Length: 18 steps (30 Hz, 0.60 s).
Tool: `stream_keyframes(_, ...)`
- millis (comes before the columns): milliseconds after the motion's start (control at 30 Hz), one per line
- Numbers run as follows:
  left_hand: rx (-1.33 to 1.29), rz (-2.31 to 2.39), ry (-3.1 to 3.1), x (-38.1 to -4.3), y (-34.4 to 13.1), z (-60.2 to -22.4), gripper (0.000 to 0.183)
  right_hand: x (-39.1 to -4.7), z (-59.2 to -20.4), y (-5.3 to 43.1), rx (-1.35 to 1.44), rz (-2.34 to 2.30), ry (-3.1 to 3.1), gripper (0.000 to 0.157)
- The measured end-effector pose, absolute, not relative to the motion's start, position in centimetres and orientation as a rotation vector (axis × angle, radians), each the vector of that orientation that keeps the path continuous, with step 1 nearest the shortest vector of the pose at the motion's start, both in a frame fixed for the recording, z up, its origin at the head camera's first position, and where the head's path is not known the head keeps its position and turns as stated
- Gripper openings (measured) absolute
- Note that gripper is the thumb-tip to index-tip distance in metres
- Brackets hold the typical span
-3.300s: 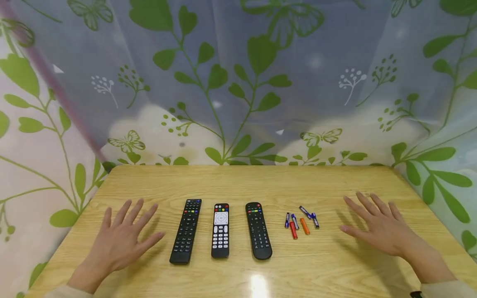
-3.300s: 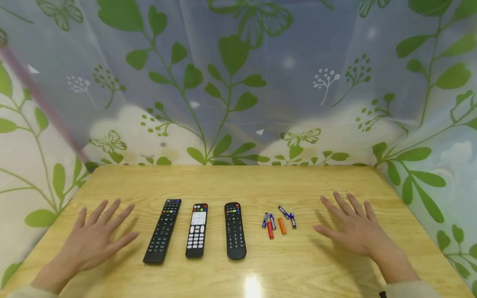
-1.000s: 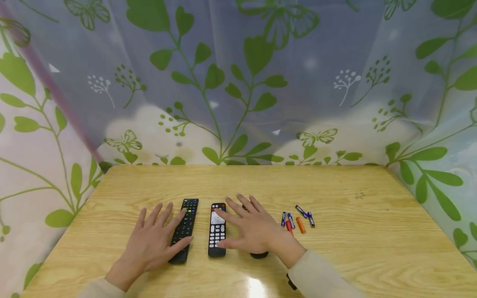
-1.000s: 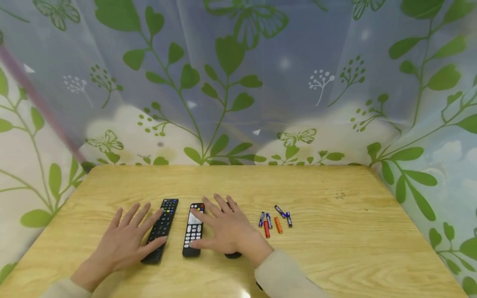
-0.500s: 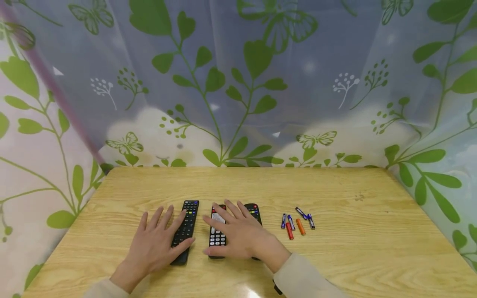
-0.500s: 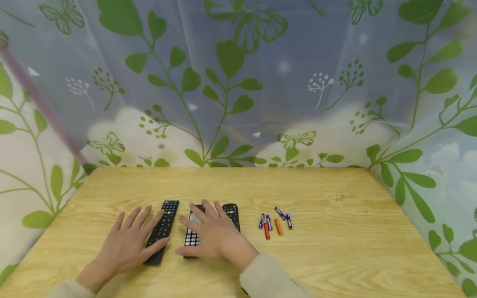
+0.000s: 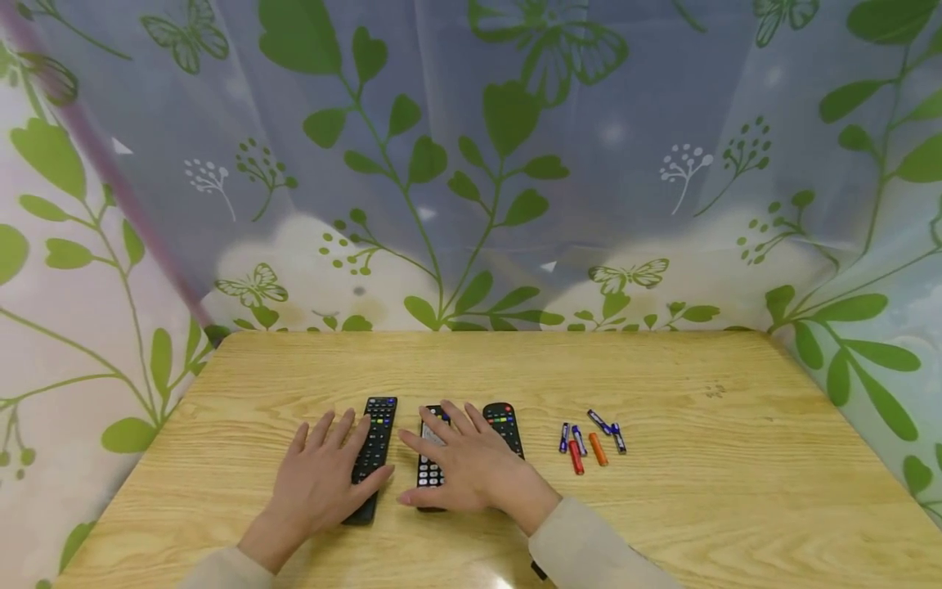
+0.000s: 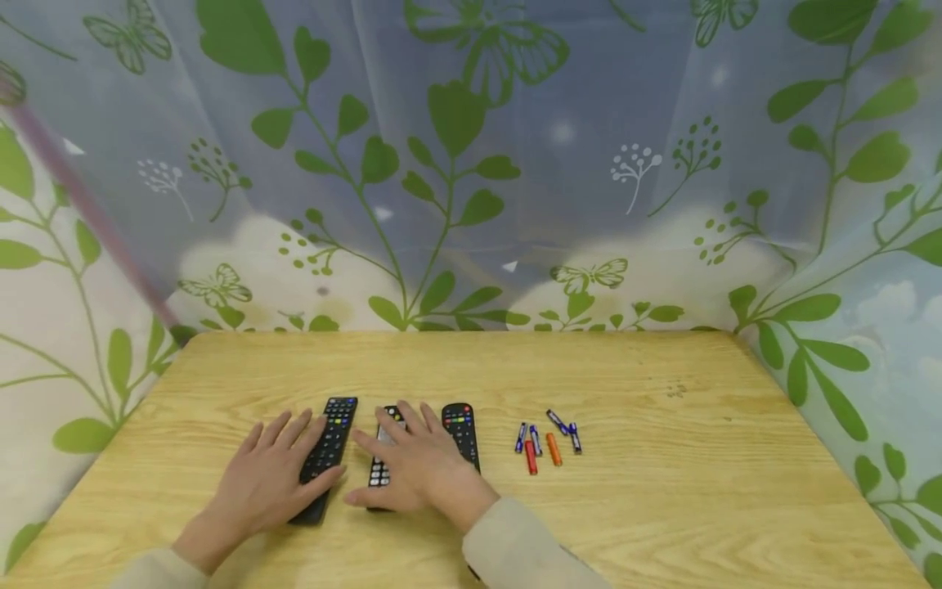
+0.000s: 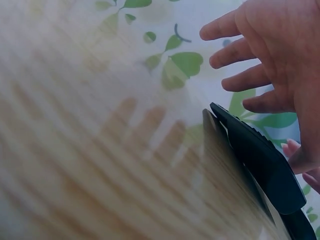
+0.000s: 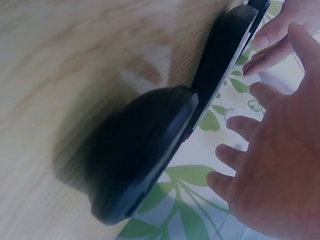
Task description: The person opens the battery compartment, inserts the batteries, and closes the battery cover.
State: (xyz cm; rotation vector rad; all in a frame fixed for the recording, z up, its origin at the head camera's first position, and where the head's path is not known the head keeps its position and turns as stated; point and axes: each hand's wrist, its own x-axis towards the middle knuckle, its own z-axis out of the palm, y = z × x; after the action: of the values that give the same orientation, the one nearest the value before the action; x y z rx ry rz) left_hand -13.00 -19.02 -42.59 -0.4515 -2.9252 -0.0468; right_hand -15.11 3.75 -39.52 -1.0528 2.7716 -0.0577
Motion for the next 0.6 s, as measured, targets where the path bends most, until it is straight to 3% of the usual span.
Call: stream_keyframes(600,-0.287,-0.083,-3.064,-13.6,-17.6,-41.7,0.058,-15.2,-39.5,3.3,-1.073,-0.002,2.755,0.078)
